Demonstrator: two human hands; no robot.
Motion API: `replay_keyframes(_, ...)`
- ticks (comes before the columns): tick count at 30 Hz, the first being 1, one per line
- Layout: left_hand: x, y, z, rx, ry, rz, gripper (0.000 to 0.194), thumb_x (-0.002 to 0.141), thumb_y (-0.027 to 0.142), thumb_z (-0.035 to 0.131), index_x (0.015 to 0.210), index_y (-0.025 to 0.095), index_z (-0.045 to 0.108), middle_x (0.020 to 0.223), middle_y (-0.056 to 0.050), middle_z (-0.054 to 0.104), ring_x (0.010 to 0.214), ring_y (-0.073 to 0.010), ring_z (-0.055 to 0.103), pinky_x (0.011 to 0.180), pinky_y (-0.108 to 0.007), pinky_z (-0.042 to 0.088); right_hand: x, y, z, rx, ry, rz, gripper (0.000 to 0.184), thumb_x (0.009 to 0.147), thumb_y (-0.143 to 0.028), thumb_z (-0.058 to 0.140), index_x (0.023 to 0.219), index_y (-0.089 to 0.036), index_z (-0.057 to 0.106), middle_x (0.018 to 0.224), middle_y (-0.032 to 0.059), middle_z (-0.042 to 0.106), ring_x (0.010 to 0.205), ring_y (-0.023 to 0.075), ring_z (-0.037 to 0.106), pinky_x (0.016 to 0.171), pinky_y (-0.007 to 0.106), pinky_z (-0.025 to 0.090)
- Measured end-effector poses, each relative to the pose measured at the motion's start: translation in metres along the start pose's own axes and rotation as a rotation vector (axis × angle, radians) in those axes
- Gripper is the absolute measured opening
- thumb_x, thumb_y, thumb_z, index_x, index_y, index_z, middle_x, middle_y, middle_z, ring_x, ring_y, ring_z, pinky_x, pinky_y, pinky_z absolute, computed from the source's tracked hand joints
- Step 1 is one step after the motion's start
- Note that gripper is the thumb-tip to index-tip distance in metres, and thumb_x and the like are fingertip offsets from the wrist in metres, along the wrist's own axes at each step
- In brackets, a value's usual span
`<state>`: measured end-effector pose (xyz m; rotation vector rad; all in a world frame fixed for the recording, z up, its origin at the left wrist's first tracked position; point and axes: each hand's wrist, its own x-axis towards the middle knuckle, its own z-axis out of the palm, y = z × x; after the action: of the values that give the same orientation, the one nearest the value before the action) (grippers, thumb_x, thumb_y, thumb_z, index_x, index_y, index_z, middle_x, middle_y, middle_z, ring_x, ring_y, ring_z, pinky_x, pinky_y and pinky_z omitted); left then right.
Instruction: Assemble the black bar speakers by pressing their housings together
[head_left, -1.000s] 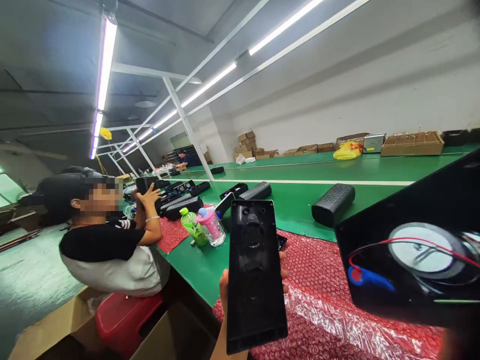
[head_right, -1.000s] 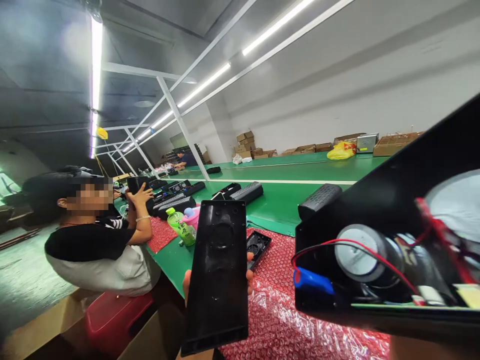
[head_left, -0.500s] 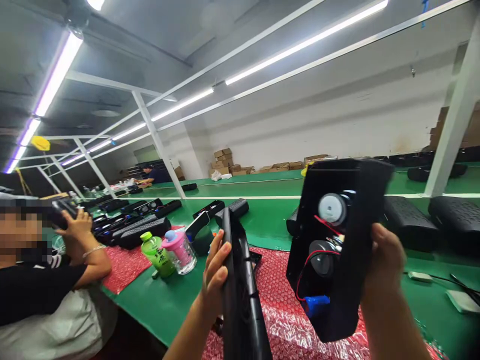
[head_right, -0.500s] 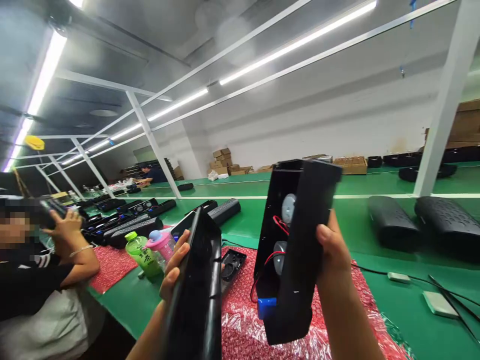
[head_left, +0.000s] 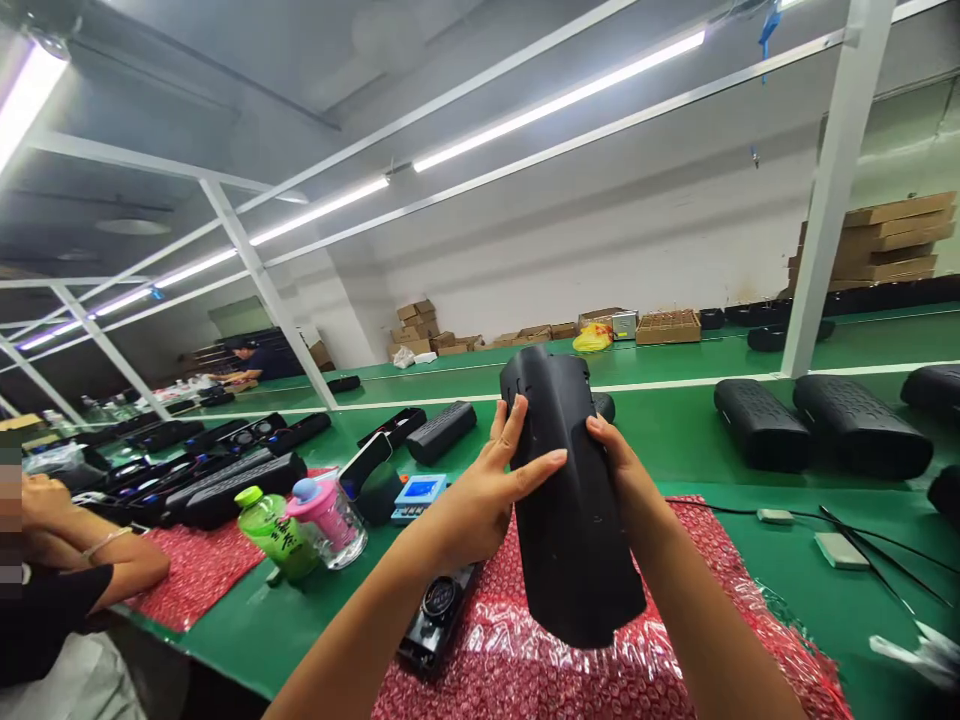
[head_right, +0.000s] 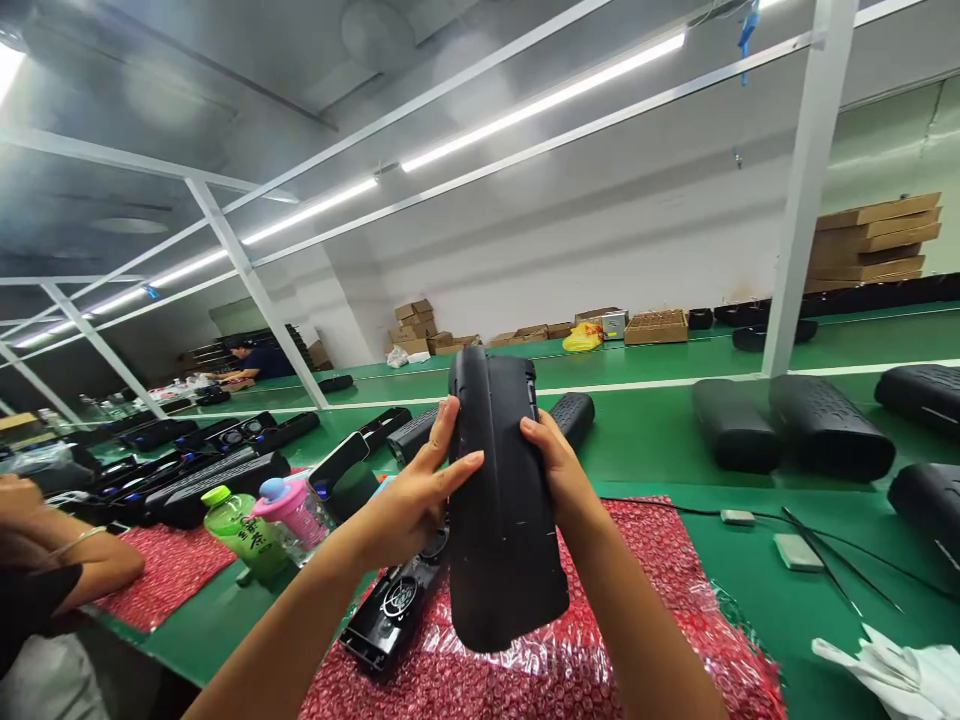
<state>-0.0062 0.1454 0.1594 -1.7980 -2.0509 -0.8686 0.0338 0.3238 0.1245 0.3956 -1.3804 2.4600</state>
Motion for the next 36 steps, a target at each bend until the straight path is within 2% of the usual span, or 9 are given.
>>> replay_keyframes(1,-0.001,0.000,0.003,-0.142,-0.009,-0.055,0.066,0.078,0.002,0.044,0.134,0.038,0.040,0.152,0.009,-0.004,0.137,-0.0324,-0.007,0.109,-0.060,0.006,0.001,0.001,-0.002,0.035,0.018,0.004,0.044,0.078,-0.045,0.053,0.115,-0.022,0.048,0.105,0.0066,0.064,0.090,0.0250,0.065,0.073,0.037,0.055)
replay_keyframes(2,-0.001,0.000,0.008,-0.326,0.030,-0.102,0.065,0.078,0.008,0.048,0.135,0.036,0.039,0.153,0.008,-0.002,0.138,-0.0316,-0.006,0.111,-0.056,0.006,0.003,0.002,-0.003,0.081,0.033,0.016,0.048,0.075,-0.044,0.058,0.116,-0.023,0.046,0.105,0.0061,0.064,0.087,0.0244,0.065,0.072,0.036,0.055)
replay_keyframes(4,0.001,0.004,0.019,-0.716,0.233,-0.196,0.064,0.078,0.025,0.056,0.138,0.033,0.034,0.153,0.001,0.010,0.139,-0.0323,0.007,0.111,-0.052,0.016,0.005,0.005,-0.004,0.109,0.047,0.020,0.058,0.069,-0.042,0.066,0.119,-0.025,0.042,0.102,0.0054,0.064,0.082,0.0231,0.065,0.068,0.034,0.054)
replay_keyframes(6,0.004,0.007,0.030,-0.920,0.448,-0.318,0.078,0.075,0.039,0.064,0.139,0.032,0.020,0.147,-0.007,0.025,0.133,-0.0337,0.028,0.106,-0.051,0.030,0.006,0.008,-0.003,0.051,0.051,-0.020,0.067,0.063,-0.039,0.073,0.121,-0.026,0.040,0.099,0.0043,0.063,0.082,0.0215,0.064,0.070,0.033,0.053)
replay_keyframes(8,0.007,0.008,0.037,-0.911,0.530,-0.447,0.094,0.070,0.041,0.072,0.138,0.032,0.008,0.139,-0.011,0.037,0.122,-0.0328,0.044,0.099,-0.050,0.040,0.006,0.012,-0.002,-0.030,0.051,-0.079,0.072,0.061,-0.035,0.076,0.122,-0.027,0.039,0.099,0.0030,0.060,0.087,0.0200,0.062,0.077,0.033,0.051)
replay_keyframes(10,0.006,0.006,0.040,-0.875,0.518,-0.494,0.101,0.066,0.037,0.077,0.138,0.031,0.006,0.134,-0.012,0.042,0.117,-0.0315,0.049,0.096,-0.046,0.043,0.007,0.013,-0.001,-0.095,0.054,-0.113,0.073,0.060,-0.033,0.077,0.123,-0.027,0.039,0.099,0.0027,0.058,0.091,0.0194,0.059,0.083,0.034,0.048)
replay_keyframes(15,-0.001,-0.005,0.041,-0.888,0.530,-0.460,0.101,0.064,0.034,0.079,0.139,0.033,0.012,0.133,-0.010,0.043,0.117,-0.0289,0.049,0.094,-0.040,0.045,0.008,0.014,-0.002,-0.085,0.062,-0.069,0.073,0.061,-0.035,0.076,0.123,-0.027,0.039,0.098,0.0029,0.057,0.089,0.0197,0.059,0.079,0.033,0.048)
replay_keyframes(22,-0.003,-0.005,0.044,-0.882,0.572,-0.412,0.110,0.058,0.044,0.082,0.141,0.037,0.010,0.134,-0.008,0.042,0.120,-0.0295,0.046,0.097,-0.040,0.043,0.008,0.018,-0.001,-0.084,0.004,-0.102,0.069,0.063,-0.034,0.075,0.122,-0.029,0.040,0.101,0.0026,0.057,0.092,0.0197,0.058,0.084,0.035,0.047)
replay_keyframes(36,-0.001,-0.005,0.047,-0.893,0.581,-0.423,0.111,0.062,0.044,0.079,0.142,0.036,0.002,0.143,-0.009,0.034,0.119,-0.0276,0.048,0.097,-0.039,0.044,0.004,0.018,0.002,-0.161,-0.007,-0.172,0.071,0.065,-0.033,0.074,0.125,-0.028,0.037,0.101,0.0030,0.056,0.095,0.0194,0.055,0.087,0.035,0.045)
